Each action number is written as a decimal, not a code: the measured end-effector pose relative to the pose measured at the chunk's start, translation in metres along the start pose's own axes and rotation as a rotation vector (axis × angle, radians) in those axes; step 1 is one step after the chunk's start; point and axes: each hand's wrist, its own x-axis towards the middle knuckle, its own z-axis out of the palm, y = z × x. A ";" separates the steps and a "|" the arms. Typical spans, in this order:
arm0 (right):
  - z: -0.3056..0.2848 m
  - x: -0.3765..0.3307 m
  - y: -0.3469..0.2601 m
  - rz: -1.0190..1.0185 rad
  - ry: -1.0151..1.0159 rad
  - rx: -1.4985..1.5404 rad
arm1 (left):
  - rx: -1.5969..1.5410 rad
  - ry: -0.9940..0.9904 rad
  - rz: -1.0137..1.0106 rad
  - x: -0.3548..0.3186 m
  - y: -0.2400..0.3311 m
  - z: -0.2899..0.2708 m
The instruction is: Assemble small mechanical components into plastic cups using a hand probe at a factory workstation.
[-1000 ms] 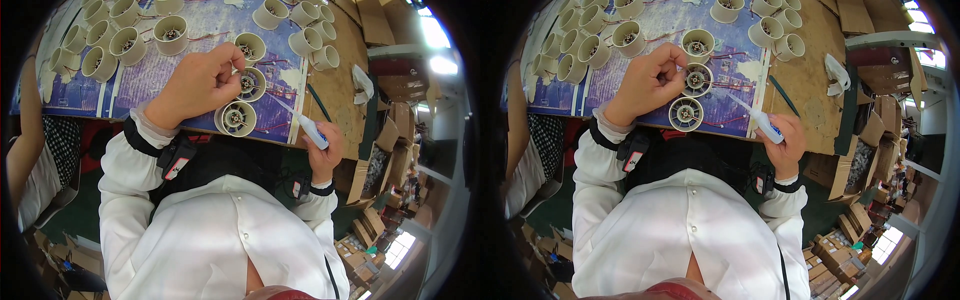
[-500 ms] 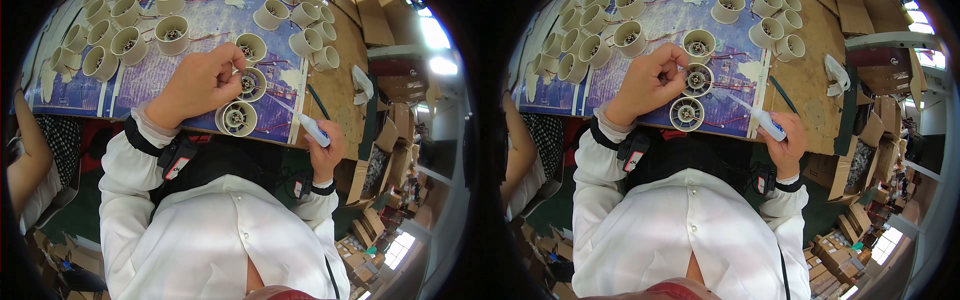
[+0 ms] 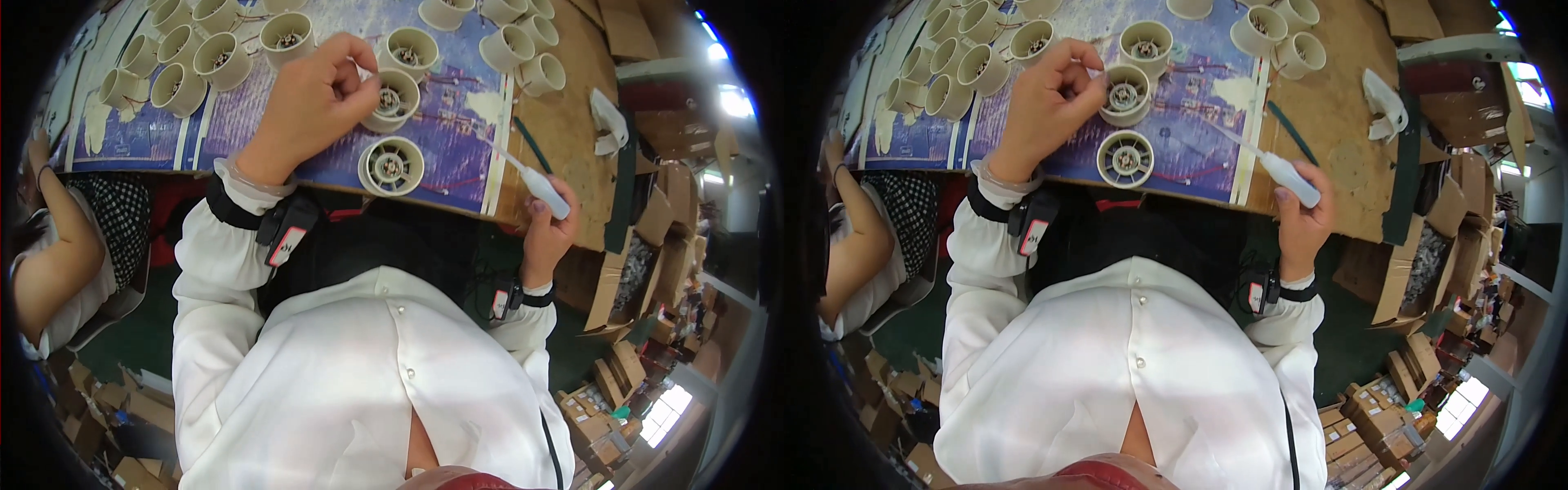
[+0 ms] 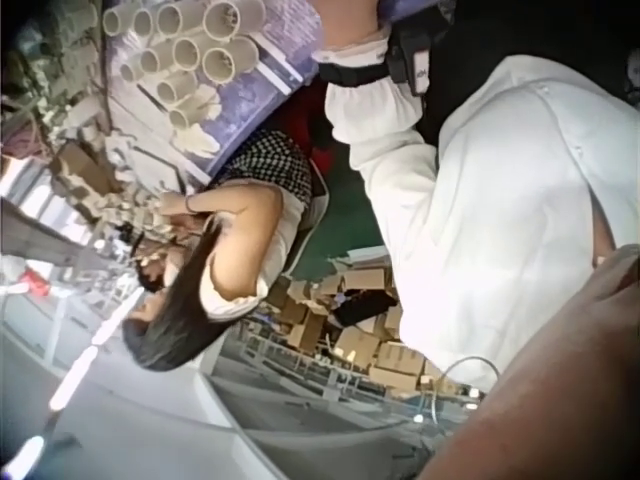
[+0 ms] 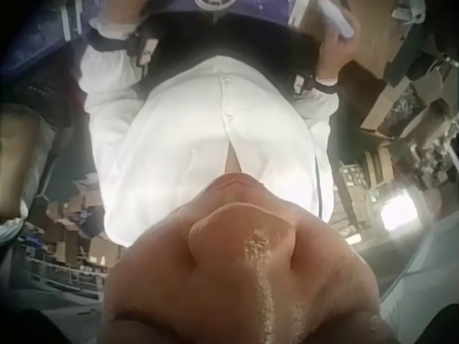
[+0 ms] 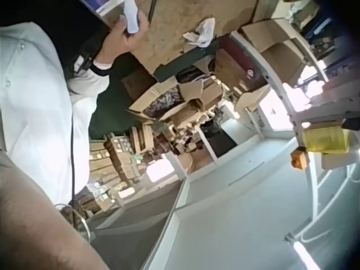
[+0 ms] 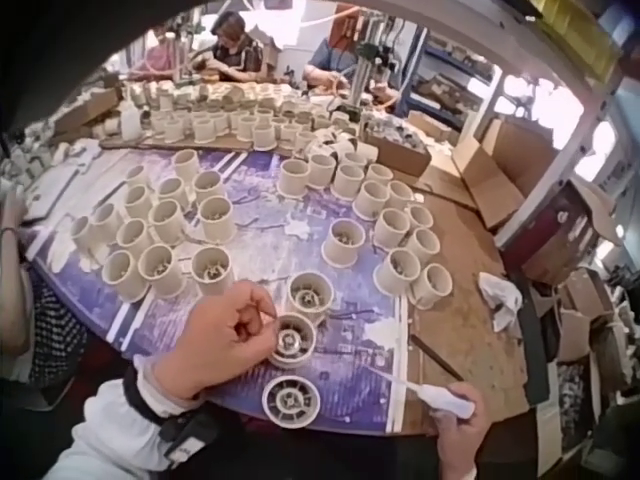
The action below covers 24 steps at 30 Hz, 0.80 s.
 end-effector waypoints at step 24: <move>0.007 -0.020 -0.009 -0.255 -0.158 0.047 | -0.476 -0.072 -0.539 -0.056 0.025 -0.003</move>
